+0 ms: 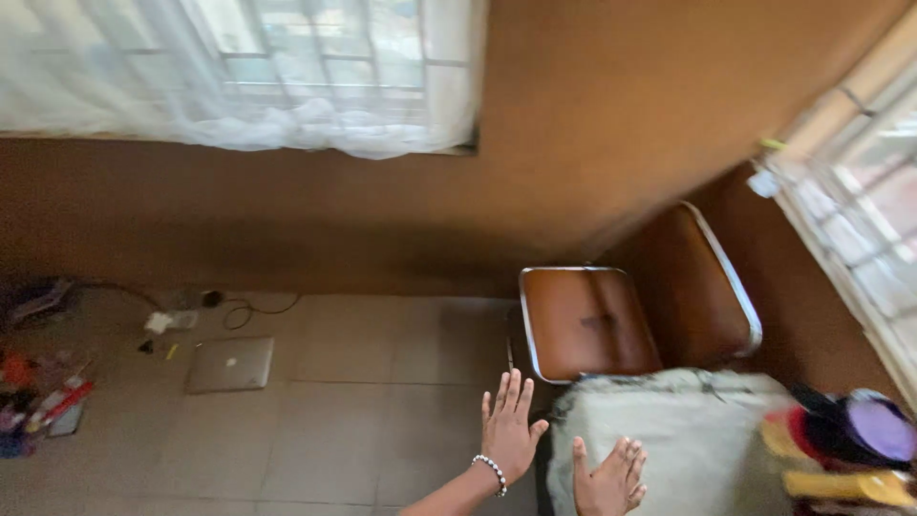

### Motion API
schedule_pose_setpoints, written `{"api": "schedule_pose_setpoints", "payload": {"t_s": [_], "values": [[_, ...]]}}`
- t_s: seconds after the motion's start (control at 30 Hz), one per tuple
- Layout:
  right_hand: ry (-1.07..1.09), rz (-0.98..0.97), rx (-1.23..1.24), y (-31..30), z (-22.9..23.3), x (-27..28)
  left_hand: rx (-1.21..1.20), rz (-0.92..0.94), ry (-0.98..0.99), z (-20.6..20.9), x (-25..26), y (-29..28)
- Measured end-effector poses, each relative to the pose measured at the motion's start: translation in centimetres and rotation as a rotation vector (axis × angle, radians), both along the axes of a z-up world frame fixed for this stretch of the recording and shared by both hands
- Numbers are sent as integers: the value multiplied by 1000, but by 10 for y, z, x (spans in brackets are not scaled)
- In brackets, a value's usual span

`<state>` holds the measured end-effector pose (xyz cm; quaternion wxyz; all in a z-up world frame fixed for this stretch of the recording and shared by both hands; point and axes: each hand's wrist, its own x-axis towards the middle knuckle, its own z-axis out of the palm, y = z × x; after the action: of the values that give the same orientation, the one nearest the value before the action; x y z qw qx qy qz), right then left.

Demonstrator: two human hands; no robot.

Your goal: Organizing various toiletry and cosmetic bottles from the floor onto a table.

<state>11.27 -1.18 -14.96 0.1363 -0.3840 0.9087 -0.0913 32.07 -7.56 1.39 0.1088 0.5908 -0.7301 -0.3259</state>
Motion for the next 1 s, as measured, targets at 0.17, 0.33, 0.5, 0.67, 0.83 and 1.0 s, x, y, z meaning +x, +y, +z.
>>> {"api": "schedule_pose_setpoints", "payload": {"t_s": [0.17,0.33,0.5,0.67,0.83,1.0], "values": [[-33,104,-165,-31,11,71,55,68,7,1,68,-13],[-70,237,-172,-63,13,140,40,202,-7,7,136,-26],[-111,340,-157,-90,22,209,28,308,-29,11,199,-37],[-135,449,-110,-115,24,270,6,429,-27,21,263,-32],[-117,578,-64,-130,25,330,26,586,-51,27,323,-20],[-131,715,-73,-133,27,393,-30,737,-57,10,376,1]]}}
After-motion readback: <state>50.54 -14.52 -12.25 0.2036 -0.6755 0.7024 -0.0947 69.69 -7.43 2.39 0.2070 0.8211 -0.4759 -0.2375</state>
